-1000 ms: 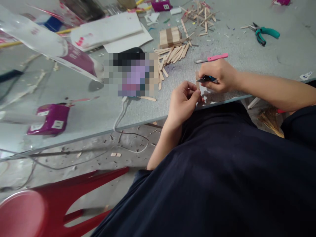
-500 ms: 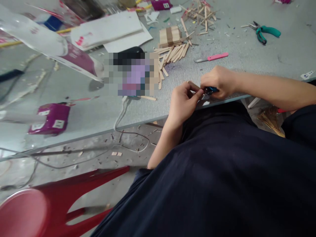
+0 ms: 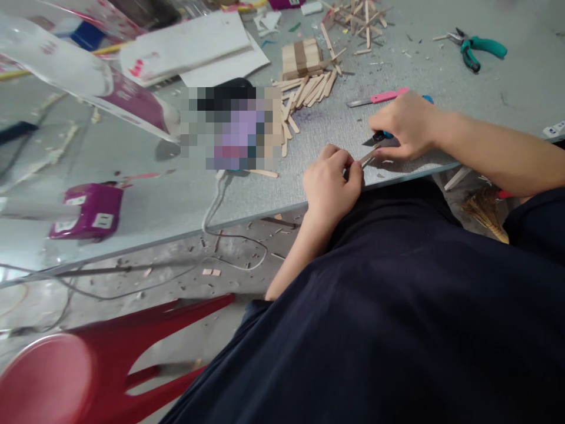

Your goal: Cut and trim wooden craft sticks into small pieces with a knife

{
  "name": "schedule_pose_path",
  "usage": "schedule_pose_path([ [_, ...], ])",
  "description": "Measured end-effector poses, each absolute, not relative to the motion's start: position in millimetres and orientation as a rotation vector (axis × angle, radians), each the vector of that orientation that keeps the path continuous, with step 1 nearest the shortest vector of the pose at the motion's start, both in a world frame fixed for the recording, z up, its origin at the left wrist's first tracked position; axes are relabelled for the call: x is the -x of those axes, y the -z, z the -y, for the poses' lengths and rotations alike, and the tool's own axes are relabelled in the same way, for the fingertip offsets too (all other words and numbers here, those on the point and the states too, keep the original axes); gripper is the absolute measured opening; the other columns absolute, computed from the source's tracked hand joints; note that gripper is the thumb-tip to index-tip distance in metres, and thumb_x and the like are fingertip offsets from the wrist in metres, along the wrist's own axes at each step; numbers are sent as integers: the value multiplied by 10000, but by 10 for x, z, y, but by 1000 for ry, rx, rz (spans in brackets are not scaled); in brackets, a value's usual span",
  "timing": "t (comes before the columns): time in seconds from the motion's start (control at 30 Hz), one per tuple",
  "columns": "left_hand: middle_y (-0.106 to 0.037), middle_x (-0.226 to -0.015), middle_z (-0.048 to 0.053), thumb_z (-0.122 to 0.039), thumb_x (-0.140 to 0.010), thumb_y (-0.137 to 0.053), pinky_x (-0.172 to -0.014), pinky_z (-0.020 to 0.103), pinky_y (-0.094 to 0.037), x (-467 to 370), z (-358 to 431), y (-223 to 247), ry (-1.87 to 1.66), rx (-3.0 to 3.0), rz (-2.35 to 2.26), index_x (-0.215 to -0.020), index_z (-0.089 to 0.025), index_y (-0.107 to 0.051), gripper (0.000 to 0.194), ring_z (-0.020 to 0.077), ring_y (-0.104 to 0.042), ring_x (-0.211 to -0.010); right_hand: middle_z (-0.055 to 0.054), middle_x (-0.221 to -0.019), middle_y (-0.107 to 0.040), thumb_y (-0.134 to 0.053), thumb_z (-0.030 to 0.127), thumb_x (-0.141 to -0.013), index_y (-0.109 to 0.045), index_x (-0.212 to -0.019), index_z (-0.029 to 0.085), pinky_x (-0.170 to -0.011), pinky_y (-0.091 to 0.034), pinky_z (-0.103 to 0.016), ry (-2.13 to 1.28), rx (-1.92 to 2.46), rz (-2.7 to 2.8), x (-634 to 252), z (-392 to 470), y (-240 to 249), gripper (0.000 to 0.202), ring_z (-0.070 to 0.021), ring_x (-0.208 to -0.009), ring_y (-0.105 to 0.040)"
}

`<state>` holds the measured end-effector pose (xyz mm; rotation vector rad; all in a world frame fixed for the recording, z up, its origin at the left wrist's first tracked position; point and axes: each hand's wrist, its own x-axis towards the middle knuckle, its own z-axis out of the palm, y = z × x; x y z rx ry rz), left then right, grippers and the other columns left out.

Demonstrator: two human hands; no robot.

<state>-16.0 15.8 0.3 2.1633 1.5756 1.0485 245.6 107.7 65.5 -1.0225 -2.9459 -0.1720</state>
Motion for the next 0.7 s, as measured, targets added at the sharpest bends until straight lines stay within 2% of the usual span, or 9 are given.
schedule_pose_path([
  [0.1, -773, -1036, 82, -349, -1077, -776, -878, 447, -580, 157, -172, 39, -1041, -2174, -1583, -851, -289, -636, 274, 266, -682, -889, -142, -1167, -940, -627, 647, -1190, -872, -1256, 231, -910, -561, -446, 164, 1077, 2963, -2465, -1052, -667, 488, -353, -1089, -858],
  [0.3, -819, -1170, 150, -392, -1101, -739, -989, 518, -628, 140, -170, 51, -975, -2211, -1607, -807, -293, -541, 368, 344, -759, -1061, -257, -1280, -934, -530, 601, -1288, -880, -1318, 113, -925, -579, -484, 264, 1164, 3133, -2300, -877, -767, 601, -414, -1127, -878],
  [0.43, -817, -1229, 181, -372, -1113, -693, -1039, 556, -637, 129, -162, 3, -902, -2232, -1605, -809, -288, -542, 350, 374, -780, -1121, -276, -1326, -926, -532, 607, -1301, -877, -1332, 83, -975, -587, -511, 199, 1186, 3135, -2232, -836, -793, 628, -441, -1170, -883],
  [0.53, -817, -1243, 190, -366, -1121, -665, -1047, 570, -637, 139, -169, 0, -873, -2258, -1607, -819, -284, -560, 330, 383, -782, -1128, -261, -1290, -931, -528, 625, -1299, -877, -1310, 89, -950, -587, -491, 233, 1203, 3138, -2219, -841, -783, 640, -429, -1157, -888],
  [0.7, -818, -1185, 149, -394, -1121, -684, -1022, 519, -644, 181, -187, 31, -915, -2270, -1541, -845, -293, -619, 301, 352, -766, -1117, -243, -1248, -937, -540, 633, -1271, -881, -1274, 130, -927, -609, -489, 201, 1202, 3123, -2210, -837, -793, 608, -411, -1122, -885],
])
